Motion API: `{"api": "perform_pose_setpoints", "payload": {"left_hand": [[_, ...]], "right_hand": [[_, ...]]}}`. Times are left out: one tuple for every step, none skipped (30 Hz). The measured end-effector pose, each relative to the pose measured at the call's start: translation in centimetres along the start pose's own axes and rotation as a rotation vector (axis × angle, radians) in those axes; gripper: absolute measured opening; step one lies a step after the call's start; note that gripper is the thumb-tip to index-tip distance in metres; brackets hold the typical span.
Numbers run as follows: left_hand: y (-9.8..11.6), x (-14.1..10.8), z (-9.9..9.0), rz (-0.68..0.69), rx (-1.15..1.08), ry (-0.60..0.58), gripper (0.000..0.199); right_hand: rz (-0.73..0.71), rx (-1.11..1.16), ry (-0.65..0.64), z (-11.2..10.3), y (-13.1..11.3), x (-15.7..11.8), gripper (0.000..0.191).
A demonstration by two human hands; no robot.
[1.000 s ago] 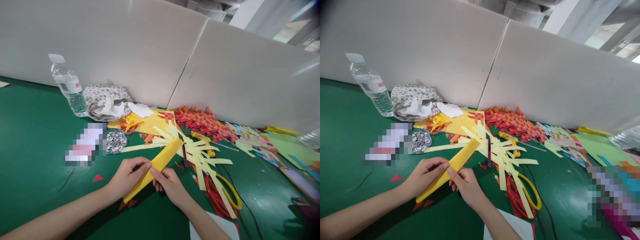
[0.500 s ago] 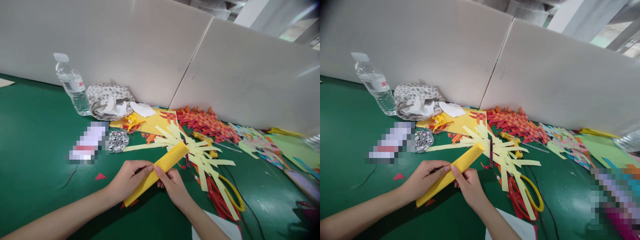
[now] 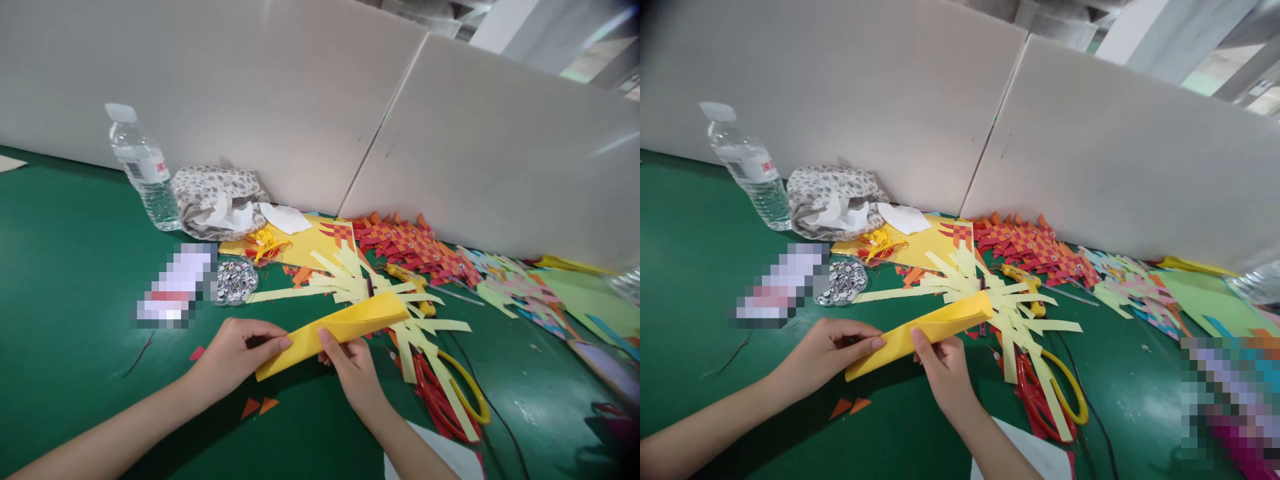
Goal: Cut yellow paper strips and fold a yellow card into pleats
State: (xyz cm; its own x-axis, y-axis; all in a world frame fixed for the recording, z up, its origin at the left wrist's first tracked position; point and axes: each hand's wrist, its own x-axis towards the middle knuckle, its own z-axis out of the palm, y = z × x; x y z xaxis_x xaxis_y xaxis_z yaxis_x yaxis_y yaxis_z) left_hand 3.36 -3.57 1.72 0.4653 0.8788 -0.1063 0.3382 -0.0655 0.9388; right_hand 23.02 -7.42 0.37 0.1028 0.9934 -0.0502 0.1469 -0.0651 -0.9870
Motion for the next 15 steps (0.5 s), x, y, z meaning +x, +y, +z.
{"api": "perform_pose_setpoints", "payload": {"left_hand": [[0.05, -0.08, 0.02, 0.027, 0.028, 0.005, 0.029], [0.10, -0.15, 0.05, 0.056, 0.054, 0.008, 0.028], [0.14, -0.21, 0.07, 0.086, 0.077, 0.008, 0.027], [0.18, -0.26, 0.08, 0.111, 0.094, 0.007, 0.025], [0.19, -0.28, 0.07, 0.128, 0.106, 0.006, 0.025], [0.18, -0.28, 0.05, 0.136, 0.114, 0.007, 0.024], [0.14, -0.25, 0.02, 0.134, 0.121, 0.009, 0.024], [0.08, -0.21, -0.01, 0.124, 0.128, 0.010, 0.025], [0.01, -0.15, -0.03, 0.109, 0.135, 0.012, 0.026], [-0.07, -0.09, -0.06, 0.093, 0.144, 0.014, 0.027], [-0.15, -0.04, -0.07, 0.083, 0.152, 0.017, 0.028], [-0.23, 0.00, -0.09, 0.081, 0.161, 0.024, 0.029], [-0.31, 0.01, -0.10, 0.088, 0.169, 0.032, 0.029], [-0.38, 0.00, -0.12, 0.104, 0.178, 0.041, 0.029], [-0.45, -0.02, -0.13, 0.127, 0.188, 0.048, 0.028]], "right_hand": [[0.019, 0.032, -0.008, 0.06, 0.00, -0.01, 0.034], [0.039, 0.059, -0.013, 0.10, 0.00, -0.03, 0.030], [0.058, 0.076, -0.014, 0.14, -0.01, -0.06, 0.029], [0.078, 0.079, -0.007, 0.16, -0.03, -0.11, 0.029], [0.101, 0.063, 0.004, 0.16, -0.06, -0.17, 0.029], [0.125, 0.032, 0.014, 0.14, -0.09, -0.23, 0.029], [0.146, -0.006, 0.033, 0.10, -0.13, -0.30, 0.030], [0.163, -0.041, 0.058, 0.06, -0.17, -0.35, 0.031], [0.175, -0.066, 0.086, 0.01, -0.20, -0.37, 0.033], [0.180, -0.077, 0.109, -0.05, -0.22, -0.37, 0.035], [0.176, -0.072, 0.127, -0.10, -0.22, -0.34, 0.036], [0.164, -0.055, 0.140, -0.15, -0.21, -0.28, 0.037], [0.150, -0.034, 0.144, -0.20, -0.19, -0.20, 0.038], [0.138, -0.014, 0.135, -0.23, -0.16, -0.11, 0.038], [0.127, 0.002, 0.125, -0.27, -0.12, -0.02, 0.038]]}}
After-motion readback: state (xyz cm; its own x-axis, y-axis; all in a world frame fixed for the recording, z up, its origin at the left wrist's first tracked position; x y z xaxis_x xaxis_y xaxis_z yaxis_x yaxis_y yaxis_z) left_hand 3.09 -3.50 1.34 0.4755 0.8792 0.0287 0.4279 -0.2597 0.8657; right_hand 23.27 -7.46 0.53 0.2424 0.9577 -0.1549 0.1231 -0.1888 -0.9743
